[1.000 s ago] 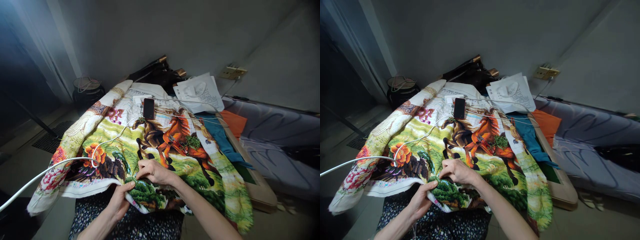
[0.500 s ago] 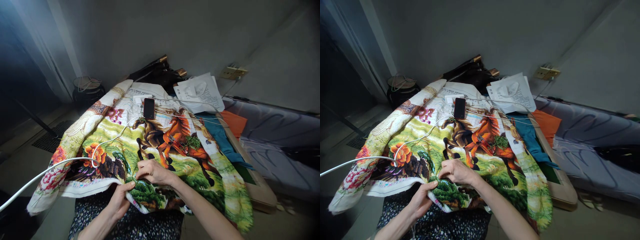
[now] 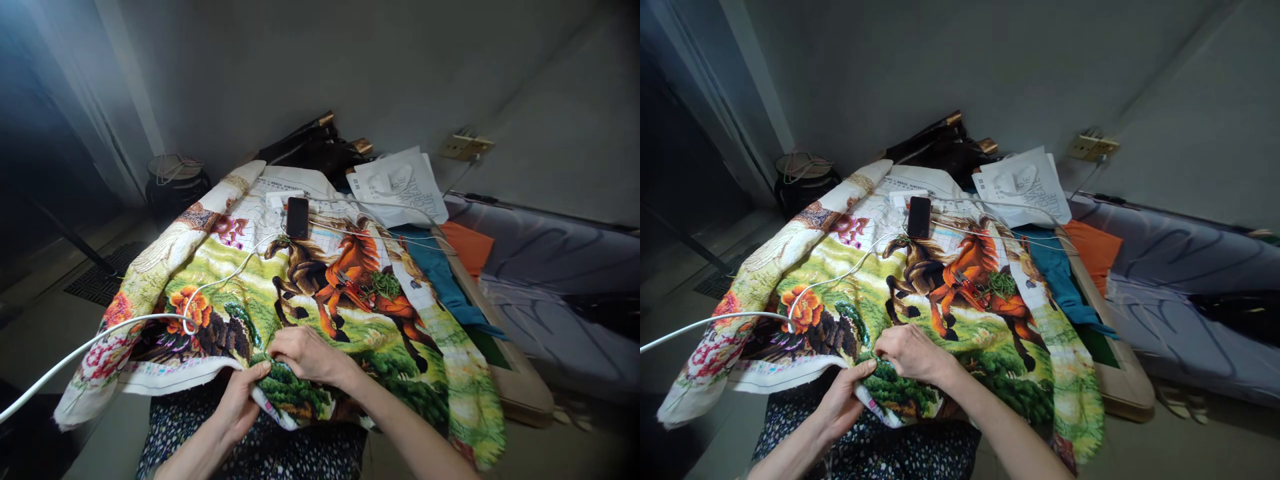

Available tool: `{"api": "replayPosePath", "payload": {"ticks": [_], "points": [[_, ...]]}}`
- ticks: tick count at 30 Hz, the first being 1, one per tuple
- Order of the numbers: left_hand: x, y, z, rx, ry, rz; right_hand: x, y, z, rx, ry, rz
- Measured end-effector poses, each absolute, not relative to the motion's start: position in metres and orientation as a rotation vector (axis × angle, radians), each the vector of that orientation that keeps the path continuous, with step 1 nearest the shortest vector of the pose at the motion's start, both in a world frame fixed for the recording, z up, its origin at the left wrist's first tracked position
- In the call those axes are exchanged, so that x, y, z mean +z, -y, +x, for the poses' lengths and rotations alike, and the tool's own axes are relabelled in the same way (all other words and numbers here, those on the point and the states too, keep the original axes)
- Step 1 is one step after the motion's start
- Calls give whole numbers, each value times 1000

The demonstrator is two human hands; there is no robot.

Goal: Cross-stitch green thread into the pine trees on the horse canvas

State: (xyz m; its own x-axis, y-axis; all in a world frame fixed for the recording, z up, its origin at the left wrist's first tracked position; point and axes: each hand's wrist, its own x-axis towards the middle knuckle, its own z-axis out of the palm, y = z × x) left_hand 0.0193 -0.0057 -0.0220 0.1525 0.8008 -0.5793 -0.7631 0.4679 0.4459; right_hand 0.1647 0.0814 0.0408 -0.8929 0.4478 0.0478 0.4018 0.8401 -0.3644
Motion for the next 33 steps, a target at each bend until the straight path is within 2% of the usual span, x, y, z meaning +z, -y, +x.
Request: {"api": "replayPosePath", "payload": {"ticks": [7, 12, 14, 15, 19, 21, 24, 28, 30, 33], "points": [[-18, 7, 19, 1181, -906, -5, 59, -53, 159, 129, 3053, -804], [-15, 9, 21, 1239, -926, 1, 58, -38, 142, -99, 2979, -879], [-14, 10, 20, 1267, -918, 4, 59, -36, 138, 29, 2871, -760], [-14, 10, 20, 1271, -913, 7, 62, -35, 139, 198, 2773, -690], [-13, 10, 18, 1175, -909, 59, 91, -32, 153, 1273, 1940, -585], [-14, 10, 17, 1125, -902, 71, 110, -35, 164, 1504, 1463, -544], [-17, 10, 17, 1110, -881, 64, 129, -46, 177, 1325, 1107, -504], [-19, 10, 16, 1118, -864, 83, 124, -60, 190, 1016, 1036, -604], [-19, 10, 16, 1118, -861, 88, 109, -59, 192, 1012, 1078, -682], [-19, 10, 16, 1113, -870, 90, 78, -45, 189, 1196, 1195, -876]]}}
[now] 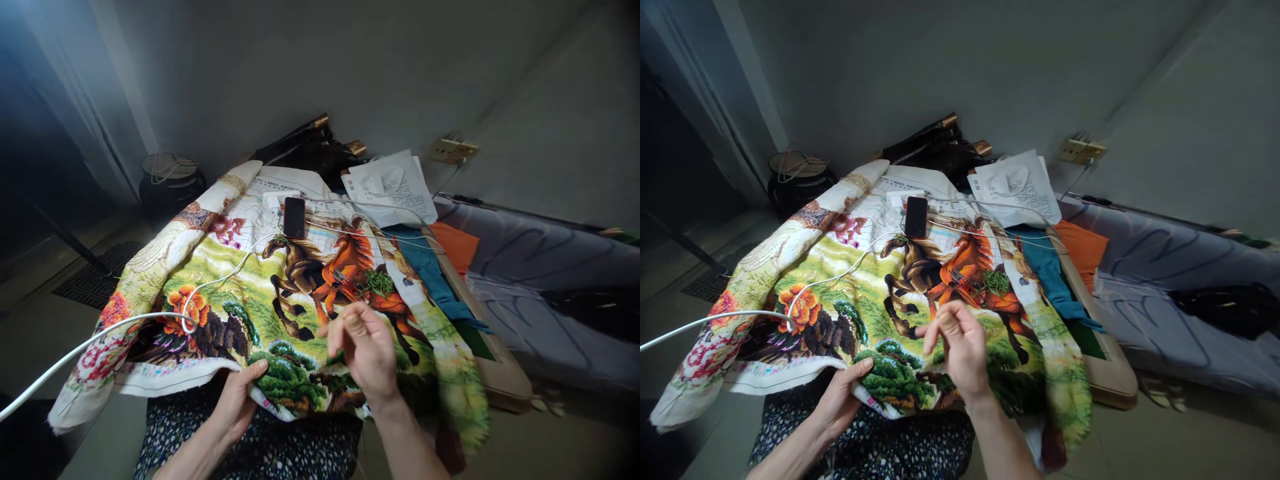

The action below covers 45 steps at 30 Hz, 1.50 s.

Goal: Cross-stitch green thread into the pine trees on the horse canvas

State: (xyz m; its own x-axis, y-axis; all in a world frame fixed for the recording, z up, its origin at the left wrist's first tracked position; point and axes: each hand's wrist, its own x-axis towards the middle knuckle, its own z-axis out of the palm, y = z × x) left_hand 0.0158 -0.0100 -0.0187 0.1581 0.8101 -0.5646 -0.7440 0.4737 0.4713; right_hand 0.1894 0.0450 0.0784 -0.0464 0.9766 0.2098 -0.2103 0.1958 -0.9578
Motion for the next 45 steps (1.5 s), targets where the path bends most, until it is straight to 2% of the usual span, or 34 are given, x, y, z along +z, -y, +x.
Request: {"api": "replayPosePath", "payload": {"ticks": [2, 4, 7, 10, 28, 40, 45], "points": [[-19, 10, 16, 1129, -879, 86, 58, -31, 183, 1331, 1309, -1060], [-20, 10, 16, 1141, -889, 81, 43, -18, 175, 1328, 1526, -1209], [-22, 10, 16, 1134, -897, 76, 33, -6, 166, 1079, 1899, -1337], [-24, 10, 16, 1144, -905, 62, 31, -4, 162, 899, 2040, -1403], [-22, 10, 16, 1153, -920, 56, 37, -10, 153, 629, 2260, -1447], [-19, 7, 16, 1124, -946, 57, 31, -14, 159, 658, 2215, -1410], [-23, 6, 15, 1084, -922, 58, 25, -17, 161, 783, 2107, -1331]]}}
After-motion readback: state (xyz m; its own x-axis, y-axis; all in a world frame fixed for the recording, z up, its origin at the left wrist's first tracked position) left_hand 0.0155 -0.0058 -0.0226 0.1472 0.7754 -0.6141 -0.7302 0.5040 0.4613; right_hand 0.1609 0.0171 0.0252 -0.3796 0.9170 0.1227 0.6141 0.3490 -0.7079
